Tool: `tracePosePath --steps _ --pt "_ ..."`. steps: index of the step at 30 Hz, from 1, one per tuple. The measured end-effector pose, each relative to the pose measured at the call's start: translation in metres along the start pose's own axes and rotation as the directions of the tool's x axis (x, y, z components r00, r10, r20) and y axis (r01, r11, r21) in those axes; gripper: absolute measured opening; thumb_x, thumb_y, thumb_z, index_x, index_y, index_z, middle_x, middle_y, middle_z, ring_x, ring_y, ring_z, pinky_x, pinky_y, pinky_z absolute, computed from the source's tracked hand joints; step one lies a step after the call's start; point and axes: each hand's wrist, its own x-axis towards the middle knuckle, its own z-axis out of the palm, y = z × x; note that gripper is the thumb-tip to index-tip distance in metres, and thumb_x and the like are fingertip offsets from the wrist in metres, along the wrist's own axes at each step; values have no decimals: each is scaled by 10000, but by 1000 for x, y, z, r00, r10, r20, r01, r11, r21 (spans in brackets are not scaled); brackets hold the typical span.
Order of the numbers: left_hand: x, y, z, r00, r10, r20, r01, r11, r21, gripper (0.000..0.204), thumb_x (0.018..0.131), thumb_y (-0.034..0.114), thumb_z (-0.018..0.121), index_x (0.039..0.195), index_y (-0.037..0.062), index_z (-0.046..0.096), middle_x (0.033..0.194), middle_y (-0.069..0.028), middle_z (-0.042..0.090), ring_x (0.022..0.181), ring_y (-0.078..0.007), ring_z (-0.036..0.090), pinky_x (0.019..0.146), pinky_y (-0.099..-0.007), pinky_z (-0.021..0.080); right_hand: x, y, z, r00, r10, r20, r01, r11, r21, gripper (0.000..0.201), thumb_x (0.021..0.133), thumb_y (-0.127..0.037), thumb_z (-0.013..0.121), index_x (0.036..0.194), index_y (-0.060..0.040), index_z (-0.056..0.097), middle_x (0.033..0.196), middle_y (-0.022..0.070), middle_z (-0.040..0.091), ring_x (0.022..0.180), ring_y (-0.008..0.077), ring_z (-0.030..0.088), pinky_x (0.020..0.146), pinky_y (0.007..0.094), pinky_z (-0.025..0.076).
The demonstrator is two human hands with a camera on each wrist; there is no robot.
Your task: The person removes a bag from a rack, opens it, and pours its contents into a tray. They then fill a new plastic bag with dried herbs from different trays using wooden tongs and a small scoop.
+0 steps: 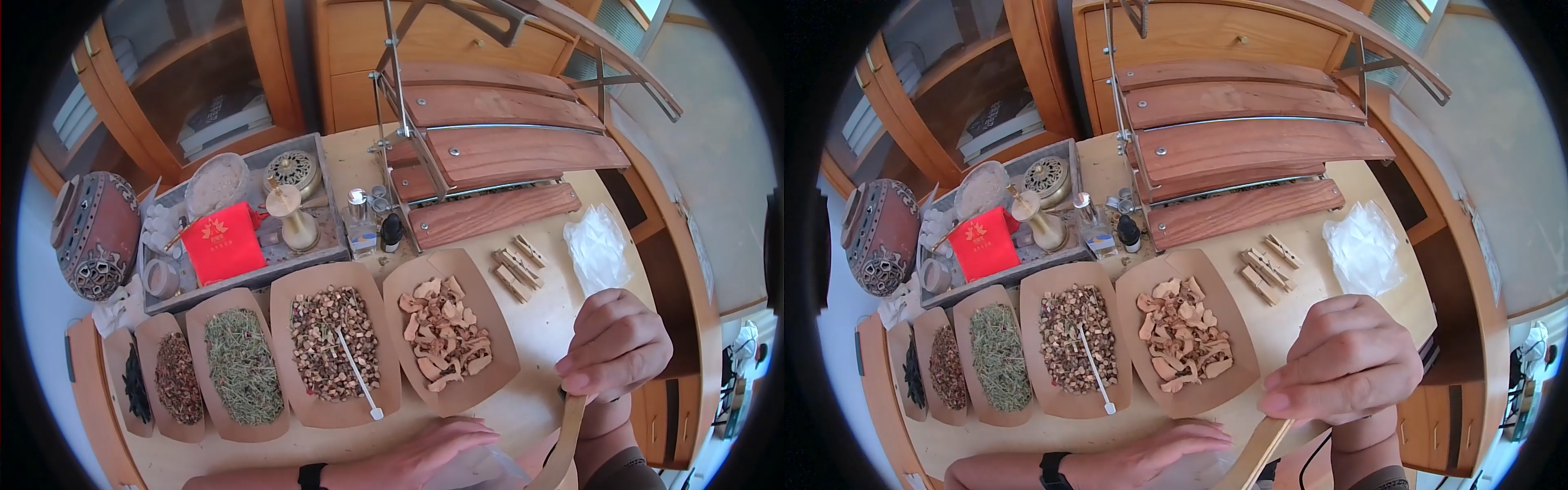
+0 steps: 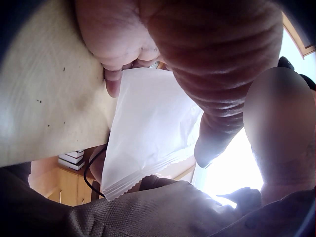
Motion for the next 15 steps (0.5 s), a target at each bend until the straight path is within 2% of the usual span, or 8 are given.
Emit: tracePosePath --steps 12,15 --pt "0 0 -1 1000 -21 14 22 1000 -16 1025 698 255 903 1543 15 376 1522 -186 410 1459 -352 380 1215 -451 311 -1 -1 5 1000 14 -9 -13 1000 17 179 846 -235 848 838 -58 825 719 35 718 537 119 603 468 226 410" --pt "0 -4 0 1000 18 -11 -18 999 -30 1024 696 256 903 1542 18 378 1518 -185 415 1455 -352 386 1213 -450 313 -2 -1 4 1000 30 -6 -30 999 26 178 845 -234 853 841 -58 826 717 34 718 534 118 602 467 224 410"
